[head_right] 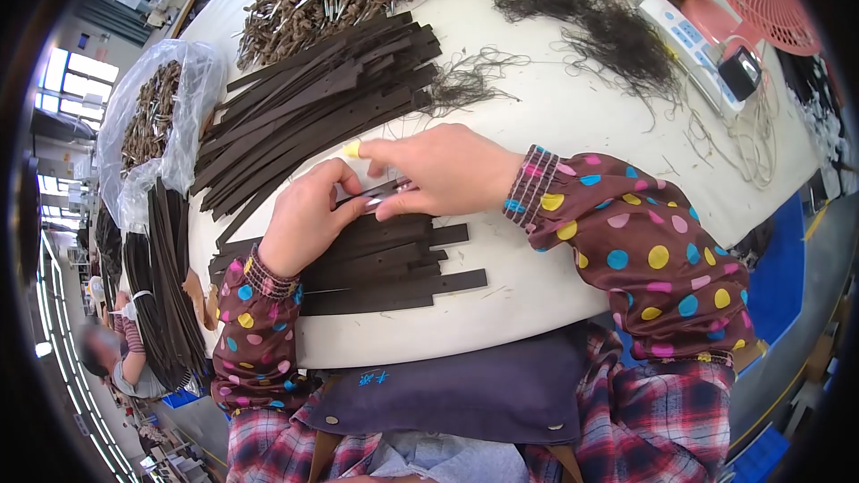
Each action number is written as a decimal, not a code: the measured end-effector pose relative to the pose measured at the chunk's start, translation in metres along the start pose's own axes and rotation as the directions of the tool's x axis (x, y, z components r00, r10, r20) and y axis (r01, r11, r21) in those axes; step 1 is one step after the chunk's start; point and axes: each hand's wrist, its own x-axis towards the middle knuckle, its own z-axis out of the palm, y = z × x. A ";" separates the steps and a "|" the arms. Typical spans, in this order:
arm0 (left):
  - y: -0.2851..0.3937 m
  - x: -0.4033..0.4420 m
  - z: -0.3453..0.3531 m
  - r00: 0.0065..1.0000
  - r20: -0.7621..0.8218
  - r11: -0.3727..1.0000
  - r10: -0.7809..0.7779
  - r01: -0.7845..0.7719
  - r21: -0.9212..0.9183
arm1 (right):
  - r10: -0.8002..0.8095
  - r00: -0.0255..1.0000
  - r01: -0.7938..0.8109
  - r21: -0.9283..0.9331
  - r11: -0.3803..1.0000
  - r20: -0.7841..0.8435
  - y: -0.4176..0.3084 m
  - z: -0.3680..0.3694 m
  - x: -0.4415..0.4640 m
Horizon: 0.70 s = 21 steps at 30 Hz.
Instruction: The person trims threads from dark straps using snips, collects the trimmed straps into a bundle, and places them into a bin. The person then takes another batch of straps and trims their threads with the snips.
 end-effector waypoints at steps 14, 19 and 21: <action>0.000 -0.001 0.002 0.952 -0.220 0.977 0.212 -0.209 0.039 | 0.165 0.930 -0.215 -0.122 0.969 -0.327 0.025 -0.026 -0.006; 0.008 -0.002 0.004 0.986 -0.013 0.969 0.166 -0.166 -0.183 | 0.127 0.924 -0.151 -0.039 0.988 -0.360 0.019 -0.022 -0.009; 0.014 0.007 0.001 0.994 0.029 0.969 0.110 -0.100 -0.225 | 0.108 0.929 -0.105 0.029 0.994 -0.353 0.016 -0.019 -0.009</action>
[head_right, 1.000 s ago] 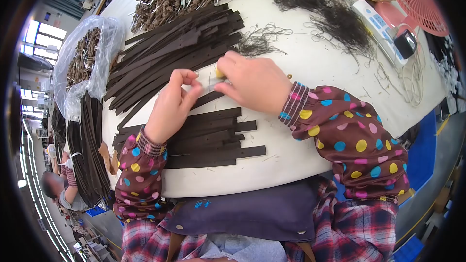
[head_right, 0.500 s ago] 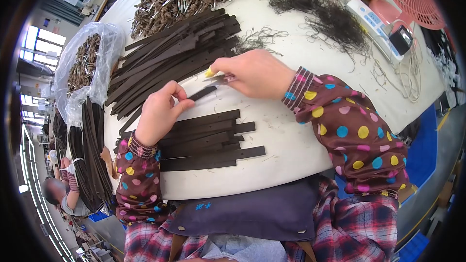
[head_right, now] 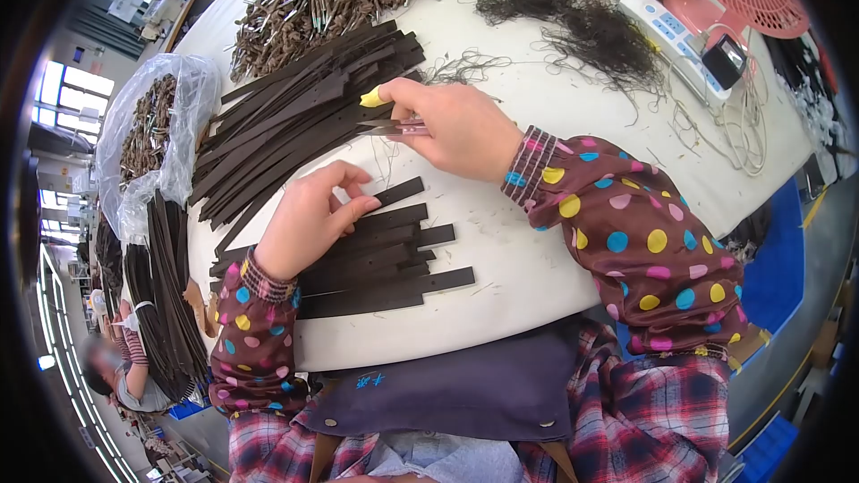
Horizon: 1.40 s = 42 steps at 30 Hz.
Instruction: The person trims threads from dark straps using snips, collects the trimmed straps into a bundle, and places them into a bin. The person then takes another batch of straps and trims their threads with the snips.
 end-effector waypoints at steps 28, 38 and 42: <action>-0.008 0.018 0.017 0.983 0.076 0.843 -0.165 0.181 -0.506 | -0.144 0.931 0.264 -0.345 0.901 0.336 -0.017 0.002 -0.017; 0.001 0.011 0.005 0.986 0.099 0.928 -0.133 0.160 -0.336 | -0.009 1.000 0.003 -0.242 0.970 -0.024 -0.006 -0.012 -0.003; 0.005 0.007 -0.015 0.954 0.287 0.953 -0.088 0.164 -0.253 | -0.030 0.999 0.026 -0.287 0.958 -0.011 -0.012 0.007 -0.001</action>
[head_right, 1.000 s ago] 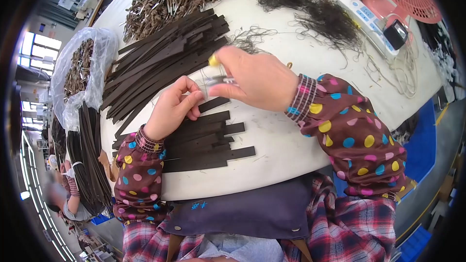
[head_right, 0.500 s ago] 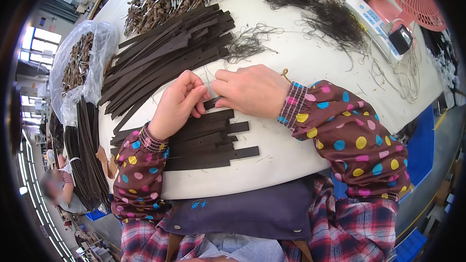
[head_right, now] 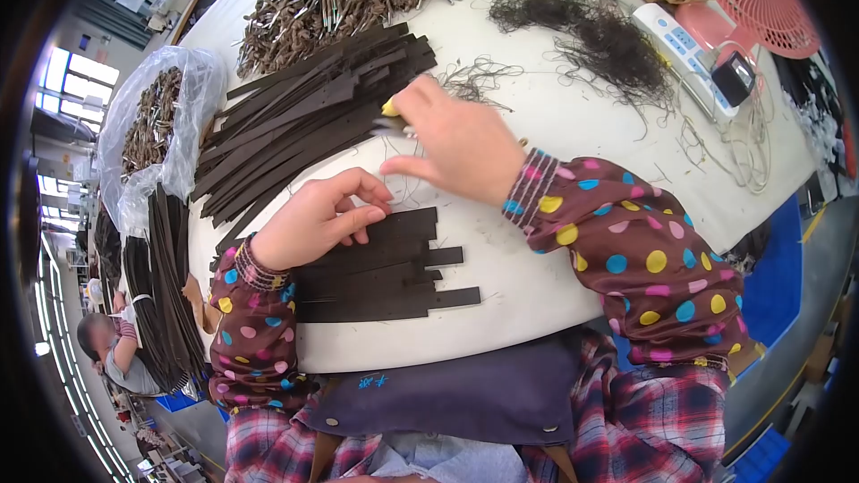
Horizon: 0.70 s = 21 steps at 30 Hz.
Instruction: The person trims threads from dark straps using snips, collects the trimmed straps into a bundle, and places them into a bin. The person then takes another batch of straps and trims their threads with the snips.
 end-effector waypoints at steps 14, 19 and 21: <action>-0.044 0.019 -0.006 0.735 -0.506 0.706 0.452 0.053 0.706 | 0.266 0.959 -0.282 -0.301 0.911 -0.094 0.058 -0.032 0.003; -0.029 0.007 0.003 0.799 -0.450 0.671 0.399 0.080 0.737 | 0.005 0.999 -0.008 -0.065 0.998 -0.041 0.016 -0.020 -0.002; -0.022 0.001 0.008 0.831 -0.419 0.695 0.366 0.056 0.717 | -0.020 0.997 0.021 -0.004 1.000 0.076 0.006 -0.012 -0.008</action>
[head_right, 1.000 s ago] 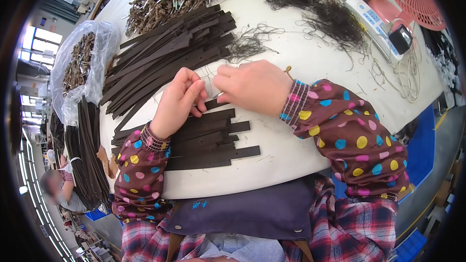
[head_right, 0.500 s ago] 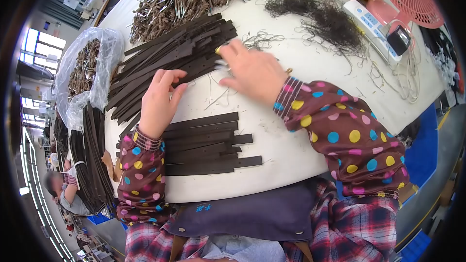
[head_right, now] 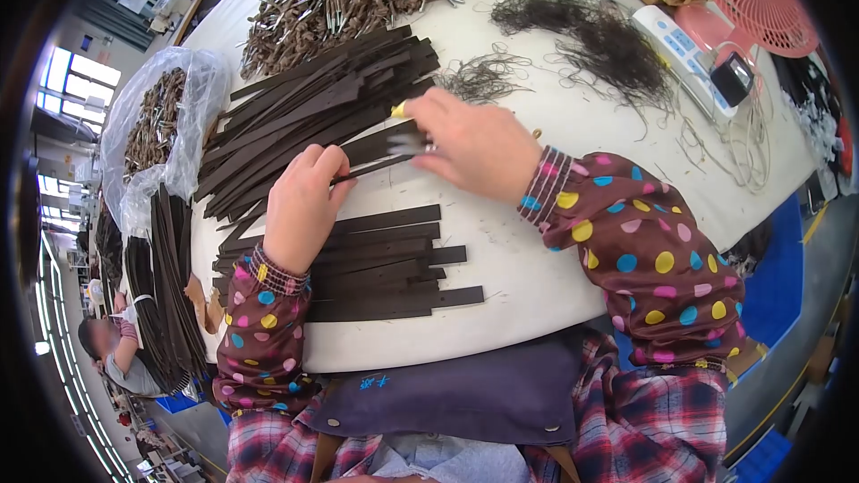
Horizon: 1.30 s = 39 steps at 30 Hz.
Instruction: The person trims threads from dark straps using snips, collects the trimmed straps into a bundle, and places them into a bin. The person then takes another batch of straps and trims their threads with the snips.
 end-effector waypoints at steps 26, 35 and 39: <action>0.014 0.030 0.018 0.967 0.224 0.829 -0.123 0.224 -0.512 | 0.084 0.982 -0.094 0.053 0.994 0.166 -0.002 -0.013 -0.004; 0.008 0.026 0.019 0.975 0.204 0.784 -0.085 0.192 -0.590 | -0.049 0.989 0.071 -0.159 0.985 0.140 -0.001 0.001 -0.004; 0.017 0.029 0.019 0.985 0.172 0.879 -0.021 0.100 -0.466 | 0.011 0.993 0.008 -0.160 0.987 0.118 0.004 -0.011 -0.003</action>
